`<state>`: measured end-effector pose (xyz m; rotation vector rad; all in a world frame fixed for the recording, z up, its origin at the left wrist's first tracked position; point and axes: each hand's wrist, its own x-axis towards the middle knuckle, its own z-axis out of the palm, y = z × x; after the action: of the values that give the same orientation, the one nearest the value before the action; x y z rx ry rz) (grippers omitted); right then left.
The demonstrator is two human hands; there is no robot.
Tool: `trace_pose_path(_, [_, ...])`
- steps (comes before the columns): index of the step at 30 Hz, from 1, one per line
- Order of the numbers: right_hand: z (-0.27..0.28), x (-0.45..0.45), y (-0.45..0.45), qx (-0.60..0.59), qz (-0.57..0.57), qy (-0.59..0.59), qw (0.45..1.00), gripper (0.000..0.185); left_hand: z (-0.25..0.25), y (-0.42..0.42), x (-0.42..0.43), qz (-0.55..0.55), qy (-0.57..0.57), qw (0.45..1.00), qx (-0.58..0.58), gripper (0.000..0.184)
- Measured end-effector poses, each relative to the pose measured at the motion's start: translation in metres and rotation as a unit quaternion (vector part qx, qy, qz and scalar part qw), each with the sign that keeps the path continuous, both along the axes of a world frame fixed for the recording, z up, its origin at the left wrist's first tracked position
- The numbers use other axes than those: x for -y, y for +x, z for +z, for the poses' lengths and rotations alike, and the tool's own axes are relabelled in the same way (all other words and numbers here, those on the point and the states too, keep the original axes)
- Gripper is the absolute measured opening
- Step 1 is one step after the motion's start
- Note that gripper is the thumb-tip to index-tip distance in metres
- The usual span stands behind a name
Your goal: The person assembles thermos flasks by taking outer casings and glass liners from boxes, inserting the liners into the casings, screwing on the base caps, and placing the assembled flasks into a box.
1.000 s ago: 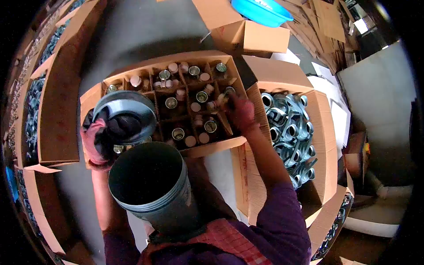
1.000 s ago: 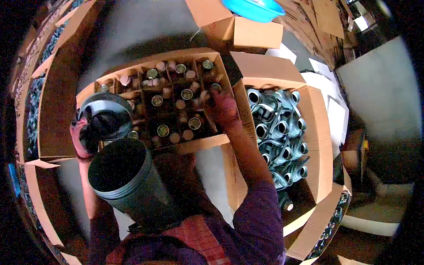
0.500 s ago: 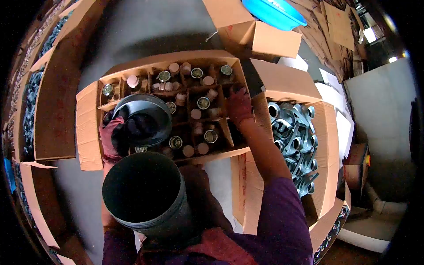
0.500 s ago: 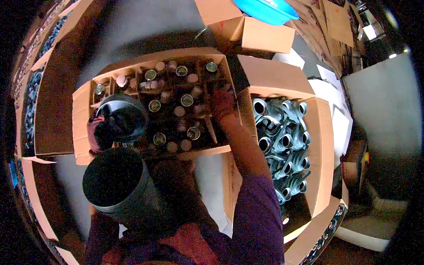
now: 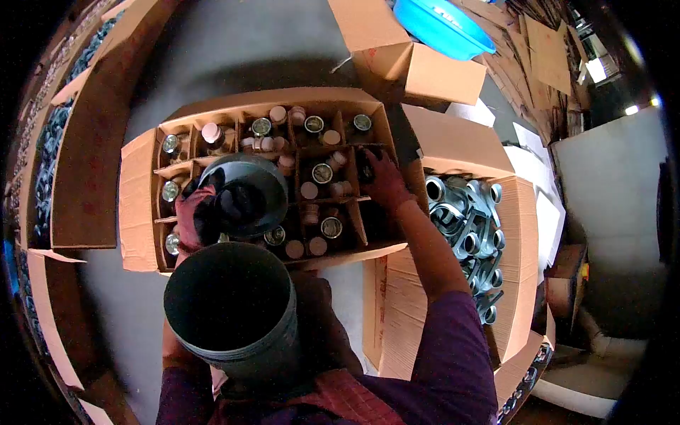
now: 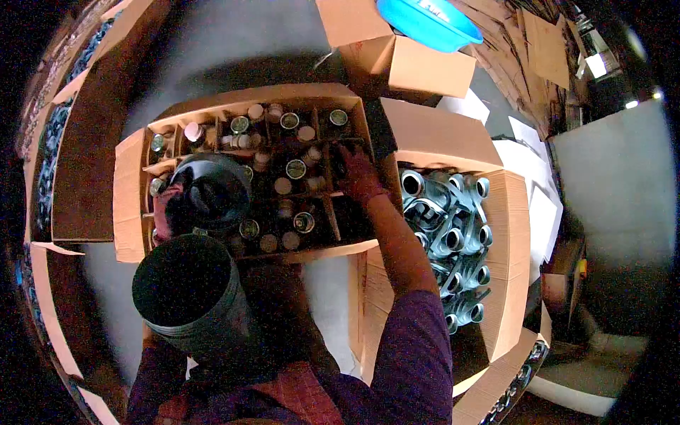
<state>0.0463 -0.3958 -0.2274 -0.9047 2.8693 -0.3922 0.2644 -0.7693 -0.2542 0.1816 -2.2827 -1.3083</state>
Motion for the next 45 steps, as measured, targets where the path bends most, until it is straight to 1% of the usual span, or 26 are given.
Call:
trace_pose_path(3, [-0.008, -0.001, 0.005, -0.021, -0.036, -0.039, 0.998, 0.082, 0.007, -0.006, -0.014, -0.015, -0.01, 1.0, -0.004, 0.014])
trace_pose_path(7, [0.024, 0.001, 0.004, -0.036, -0.102, -0.055, 0.993, 0.089, 0.027, -0.019, -0.037, -0.062, 0.04, 0.997, -0.021, 0.015])
trace_pose_path(10, [0.118, 0.002, 0.029, -0.108, -0.063, -0.169, 0.978, 0.093, 0.05, -0.031, -0.065, -0.12, 0.134, 0.983, -0.024, 0.015])
trace_pose_path(11, [0.161, 0.012, 0.042, -0.08, -0.088, -0.163, 0.979, 0.093, 0.063, -0.035, -0.076, -0.151, 0.183, 0.971, -0.024, 0.015])
trace_pose_path(12, [0.186, 0.015, 0.054, -0.149, -0.022, -0.218, 0.964, 0.092, 0.076, -0.04, -0.088, -0.18, 0.234, 0.955, -0.022, 0.015])
trace_pose_path(14, [0.24, 0.028, 0.082, -0.25, 0.131, -0.243, 0.928, 0.085, 0.103, -0.05, -0.111, -0.246, 0.35, 0.903, -0.016, 0.016])
trace_pose_path(15, [0.256, 0.039, 0.097, -0.247, 0.154, -0.269, 0.918, 0.087, 0.117, -0.051, -0.121, -0.28, 0.412, 0.867, -0.016, 0.016])
trace_pose_path(18, [0.301, 0.062, 0.153, -0.33, 0.274, -0.186, 0.884, 0.079, 0.158, -0.051, -0.139, -0.365, 0.56, 0.743, -0.028, 0.017])
trace_pose_path(19, [0.313, 0.066, 0.172, -0.315, 0.31, -0.134, 0.887, 0.06, 0.172, -0.049, -0.139, -0.388, 0.596, 0.703, -0.035, 0.017])
trace_pose_path(21, [0.304, 0.073, 0.181, -0.338, 0.441, -0.106, 0.825, 0.051, 0.194, -0.043, -0.133, -0.412, 0.647, 0.639, -0.053, 0.018])
trace_pose_path(24, [0.316, 0.08, 0.179, -0.128, 0.553, -0.223, 0.792, 0.056, 0.222, -0.034, -0.114, -0.441, 0.685, 0.573, -0.093, 0.019])
trace_pose_path(26, [0.322, 0.074, 0.172, -0.016, 0.431, -0.401, 0.808, 0.051, 0.235, -0.021, -0.1, -0.461, 0.705, 0.524, -0.122, 0.019])
trace_pose_path(28, [0.314, 0.082, 0.154, 0.085, 0.208, -0.62, 0.752, 0.047, 0.238, -0.001, -0.089, -0.481, 0.74, 0.447, -0.145, 0.02])
trace_pose_path(29, [0.313, 0.087, 0.135, 0.063, 0.168, -0.632, 0.754, 0.047, 0.237, 0.014, -0.085, -0.492, 0.758, 0.399, -0.154, 0.02])
trace_pose_path(31, [0.274, 0.074, 0.109, 0.221, 0.11, -0.637, 0.731, 0.044, 0.228, 0.039, -0.082, -0.5, 0.773, 0.351, -0.17, 0.021])
trace_pose_path(32, [0.272, 0.08, 0.123, 0.277, 0.16, -0.658, 0.682, 0.05, 0.223, 0.05, -0.082, -0.494, 0.762, 0.376, -0.187, 0.021])
trace_pose_path(34, [0.261, 0.089, 0.147, 0.373, 0.24, -0.646, 0.621, 0.058, 0.206, 0.063, -0.076, -0.386, 0.538, 0.696, -0.278, 0.026])
trace_pose_path(35, [0.265, 0.09, 0.159, 0.355, 0.263, -0.58, 0.684, 0.059, 0.2, 0.066, -0.074, -0.369, 0.478, 0.744, -0.287, 0.028])
trace_pose_path(37, [0.256, 0.09, 0.186, 0.43, 0.224, -0.528, 0.697, 0.06, 0.189, 0.072, -0.069, -0.319, 0.353, 0.826, -0.303, 0.032])
trace_pose_path(39, [0.249, 0.091, 0.195, 0.457, 0.292, -0.45, 0.71, 0.059, 0.195, 0.071, -0.065, -0.304, 0.295, 0.854, -0.3, 0.032])
trace_pose_path(40, [0.253, 0.086, 0.198, 0.565, 0.259, -0.39, 0.68, 0.057, 0.199, 0.07, -0.063, -0.297, 0.265, 0.867, -0.3, 0.032])
trace_pose_path(41, [0.256, 0.09, 0.197, 0.483, 0.307, -0.372, 0.731, 0.053, 0.209, 0.077, -0.063, -0.294, 0.37, 0.845, -0.251, 0.034])
trace_pose_path(42, [0.255, 0.088, 0.195, 0.51, 0.276, -0.32, 0.749, 0.051, 0.219, 0.083, -0.064, -0.28, 0.478, 0.805, -0.21, 0.036])
trace_pose_path(43, [0.255, 0.086, 0.192, 0.534, 0.244, -0.267, 0.764, 0.048, 0.231, 0.091, -0.064, -0.251, 0.687, 0.673, -0.108, 0.041])
trace_pose_path(44, [0.262, 0.09, 0.194, 0.45, 0.281, -0.237, 0.814, 0.047, 0.226, 0.09, -0.056, -0.236, 0.689, 0.674, -0.125, 0.046])
trace_pose_path(45, [0.273, 0.097, 0.198, 0.361, 0.315, -0.203, 0.854, 0.047, 0.24, 0.096, -0.056, -0.154, 0.664, 0.722, -0.123, 0.047])
